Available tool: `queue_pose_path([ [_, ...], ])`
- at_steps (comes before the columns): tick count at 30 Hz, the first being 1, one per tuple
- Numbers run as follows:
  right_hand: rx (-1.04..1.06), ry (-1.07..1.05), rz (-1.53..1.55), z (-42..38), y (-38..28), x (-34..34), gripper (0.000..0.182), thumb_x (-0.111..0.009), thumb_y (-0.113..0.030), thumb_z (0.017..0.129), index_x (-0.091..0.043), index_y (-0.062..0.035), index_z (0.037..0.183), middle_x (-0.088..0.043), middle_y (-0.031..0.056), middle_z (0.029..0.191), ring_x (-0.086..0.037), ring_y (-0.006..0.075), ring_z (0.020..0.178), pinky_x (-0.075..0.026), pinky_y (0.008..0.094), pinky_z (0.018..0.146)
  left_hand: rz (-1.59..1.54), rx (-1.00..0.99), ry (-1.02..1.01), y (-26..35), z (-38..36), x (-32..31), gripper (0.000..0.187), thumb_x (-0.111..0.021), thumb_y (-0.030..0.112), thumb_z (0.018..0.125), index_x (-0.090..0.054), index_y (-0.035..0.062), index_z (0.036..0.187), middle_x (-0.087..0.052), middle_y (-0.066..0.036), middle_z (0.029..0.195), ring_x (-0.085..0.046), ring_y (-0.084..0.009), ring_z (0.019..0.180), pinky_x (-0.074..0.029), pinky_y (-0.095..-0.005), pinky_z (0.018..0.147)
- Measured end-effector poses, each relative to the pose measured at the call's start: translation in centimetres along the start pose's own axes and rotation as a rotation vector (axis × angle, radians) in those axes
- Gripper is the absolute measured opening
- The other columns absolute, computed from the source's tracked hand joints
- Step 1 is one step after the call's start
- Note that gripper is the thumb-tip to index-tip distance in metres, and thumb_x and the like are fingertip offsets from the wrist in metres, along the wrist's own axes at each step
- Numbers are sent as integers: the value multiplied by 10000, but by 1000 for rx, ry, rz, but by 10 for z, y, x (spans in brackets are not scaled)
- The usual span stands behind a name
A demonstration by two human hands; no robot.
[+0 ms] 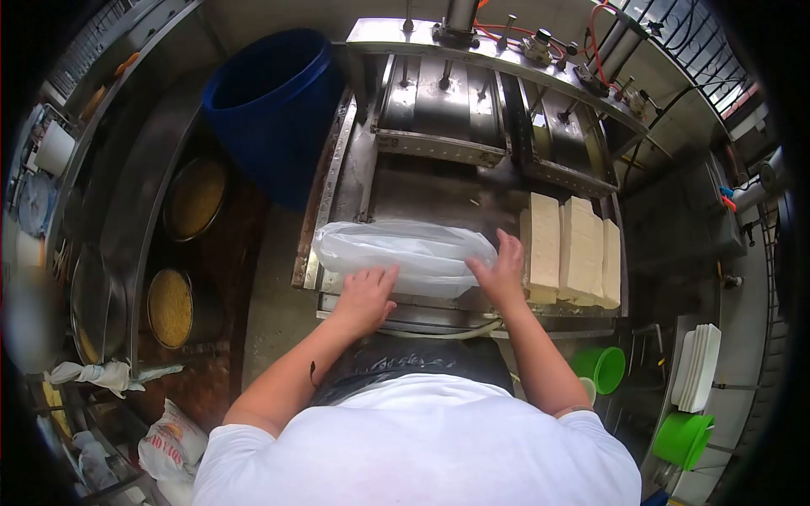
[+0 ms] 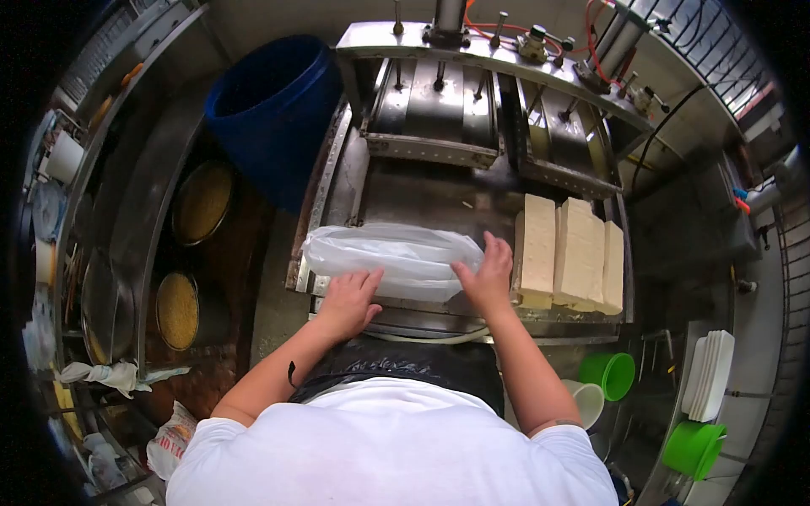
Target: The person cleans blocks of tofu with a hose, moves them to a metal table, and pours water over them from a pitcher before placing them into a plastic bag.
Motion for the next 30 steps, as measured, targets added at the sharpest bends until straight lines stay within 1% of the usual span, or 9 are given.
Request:
queue_pose_path([
  [3, 421, 190, -75, 10, -68, 37, 601, -830, -252, 885, -614, -17, 1395, -681, 186, 1204, -670, 408, 1128, -502, 472, 1088, 13, 141, -163, 1, 20, -4, 531, -857, 260, 861, -671, 70, 1321, -575, -234, 1436, -583, -404, 1291, -445, -517, 1057],
  [5, 722, -93, 92, 11, -69, 16, 348, -754, -192, 920, -699, -46, 1231, -709, 173, 1161, -679, 377, 1152, -509, 484, 1064, 111, -15, 78, 14, 29, 13, 349, -831, 246, 878, -723, 86, 1168, -626, -204, 1319, -587, -392, 1268, -440, -529, 1068],
  [9, 571, -544, 14, 4, -65, -39, 176, -689, -155, 946, -720, -47, 1082, -729, 172, 1136, -682, 398, 1166, -538, 510, 1009, 293, -192, 159, 3, 39, 0, 259, -793, 266, 905, -737, 71, 1066, -675, -206, 1198, -640, -396, 1200, -493, -536, 1014],
  [11, 342, -865, -42, -6, -53, -66, 242, -642, -151, 978, -739, -50, 1176, -728, 214, 1157, -680, 422, 1192, -549, 506, 1015, 60, 45, -550, 1, 36, -14, 302, -752, 300, 929, -757, 16, 1032, -722, -262, 1192, -690, -434, 1180, -536, -546, 992],
  [14, 252, -848, -23, -10, -57, -64, 424, -739, -231, 915, -681, -47, 1293, -659, 256, 1273, -674, 463, 1203, -559, 522, 1023, -105, 67, -750, 0, 3, -38, 322, -714, 306, 964, -737, 14, 1095, -719, -285, 1173, -710, -463, 1099, -555, -557, 950],
  [18, 196, -838, -86, -10, -65, -59, 587, -801, -217, 846, -606, -43, 1372, -556, 318, 1427, -687, 468, 1211, -575, 529, 1029, -245, 128, -522, 3, -6, -35, 344, -717, 334, 999, -704, 25, 1150, -705, -257, 1108, -690, -455, 1063, -556, -542, 920],
  [20, 210, -846, -79, -8, -70, -58, 617, -806, -208, 839, -594, -50, 1396, -550, 320, 1434, -686, 467, 1212, -574, 531, 1029, -221, -16, -1, 19, 11, -7, 406, -723, 369, 1003, -679, 23, 1210, -704, -252, 1158, -669, -458, 1128, -545, -529, 956],
  [26, 271, -872, -121, -6, -68, -54, 605, -762, -178, 871, -587, -76, 1441, -572, 261, 1437, -684, 449, 1226, -572, 514, 1038, 115, 459, -373, -43, 44, -49, 634, -824, 397, 898, -651, 22, 1378, -581, -219, 1484, -554, -434, 1375, -493, -537, 1114],
  [30, 345, -959, -111, -7, -62, -43, 521, -736, -191, 904, -627, -87, 1402, -621, 203, 1423, -672, 427, 1255, -566, 488, 1051, 103, 407, -274, -52, 53, -55, 812, -857, 407, 855, -553, 33, 1508, -530, -217, 1530, -483, -437, 1443, -450, -581, 1154],
])
Point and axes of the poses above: each hand's wrist, its own z-axis towards the middle knuckle, its own x-axis out of the back of the hand, y = z × x, the point moved 1 cm from there along z, towards the middle knuckle
